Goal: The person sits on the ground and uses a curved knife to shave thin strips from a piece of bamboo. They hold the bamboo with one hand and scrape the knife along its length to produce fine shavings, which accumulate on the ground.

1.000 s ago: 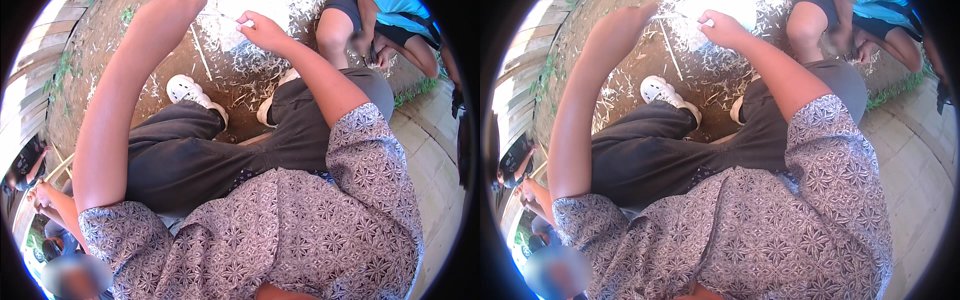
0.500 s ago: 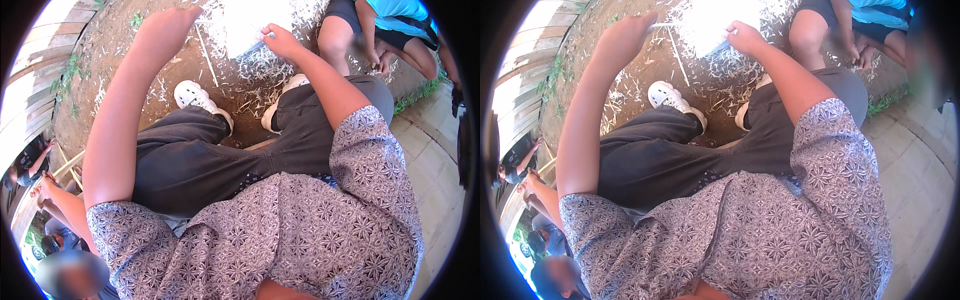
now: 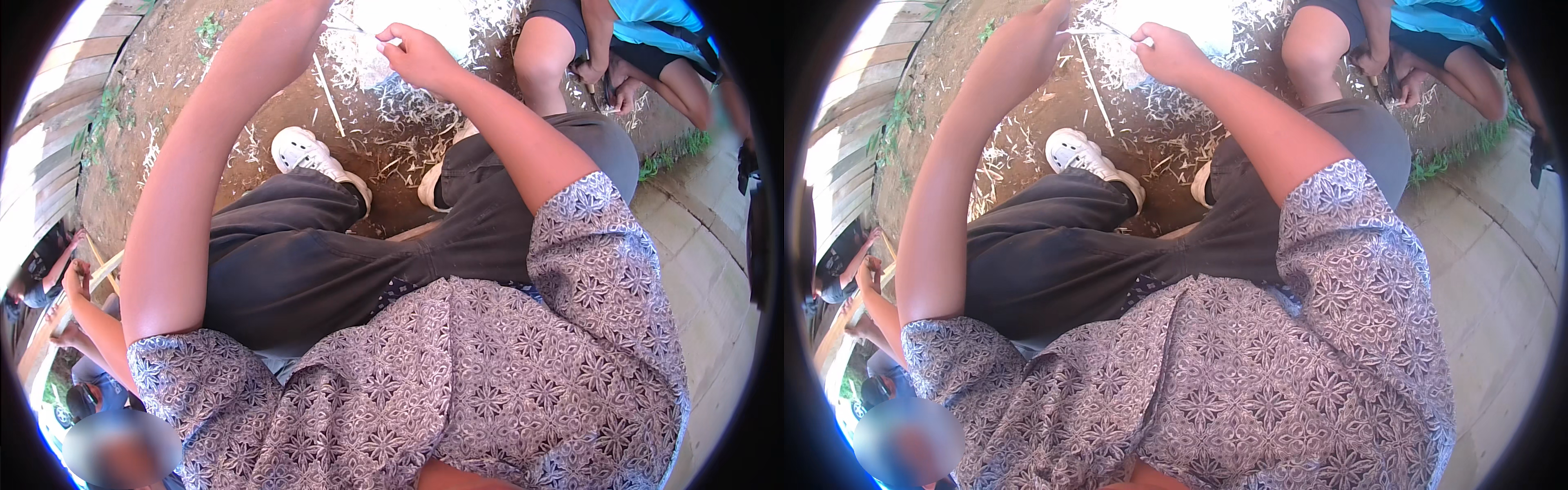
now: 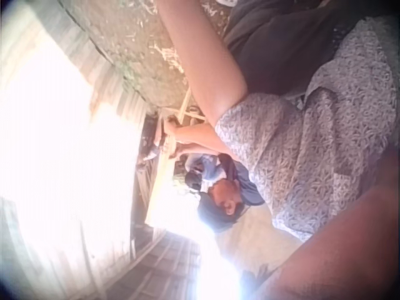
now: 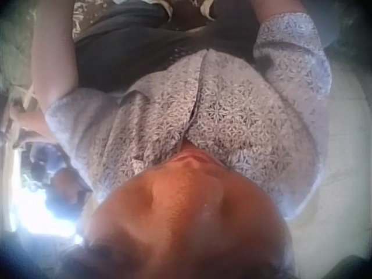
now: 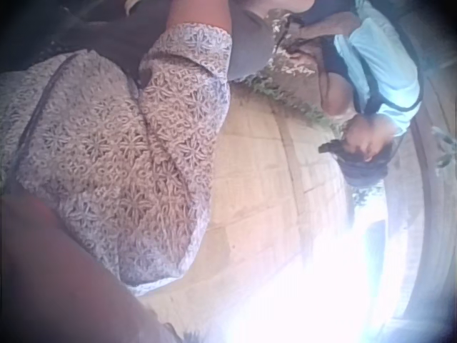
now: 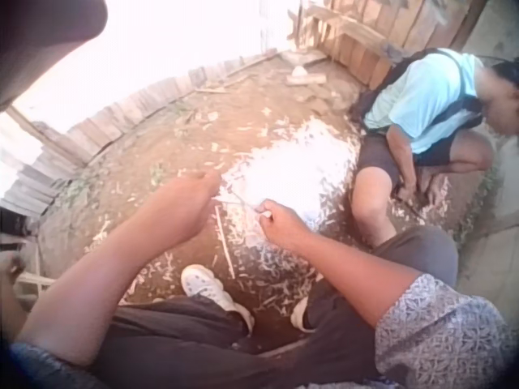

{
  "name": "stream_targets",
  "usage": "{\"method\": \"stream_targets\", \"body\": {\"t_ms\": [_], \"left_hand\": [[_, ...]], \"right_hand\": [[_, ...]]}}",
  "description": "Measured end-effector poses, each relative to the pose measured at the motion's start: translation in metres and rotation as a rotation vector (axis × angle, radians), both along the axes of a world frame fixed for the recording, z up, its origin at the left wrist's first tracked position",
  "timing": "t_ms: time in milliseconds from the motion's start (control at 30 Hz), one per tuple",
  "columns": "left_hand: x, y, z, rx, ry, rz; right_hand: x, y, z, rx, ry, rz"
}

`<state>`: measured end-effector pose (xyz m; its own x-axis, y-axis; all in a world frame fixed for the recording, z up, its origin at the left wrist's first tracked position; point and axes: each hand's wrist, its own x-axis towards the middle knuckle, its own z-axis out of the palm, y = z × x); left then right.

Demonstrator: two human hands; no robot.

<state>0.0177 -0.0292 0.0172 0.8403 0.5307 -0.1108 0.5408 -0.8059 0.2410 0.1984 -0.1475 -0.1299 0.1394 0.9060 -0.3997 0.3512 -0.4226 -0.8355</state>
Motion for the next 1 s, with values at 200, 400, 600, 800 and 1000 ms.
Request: {"method": "stream_targets", "body": {"t_ms": [200,400,600,800,1000], "left_hand": [[-0.005,0.006,0.0,0.013,-0.086,-0.093],[-0.001,0.0,0.003,0.052,-0.084,-0.187],[0.008,-0.017,0.009,0.104,-0.024,-0.187],[0.002,-0.013,-0.011,0.157,0.039,-0.167],[-0.005,-0.007,-0.01,0.117,0.063,-0.112]], "right_hand": [[0.038,-0.021,-0.03,-0.159,-0.119,-0.063],[0.011,0.0,-0.006,0.041,0.183,-0.144],[0.01,0.019,-0.031,0.118,-0.161,-0.103],[-0.003,0.034,-0.024,0.092,-0.255,-0.067],[0.028,0.03,-0.051,0.006,-0.357,-0.282]]}}
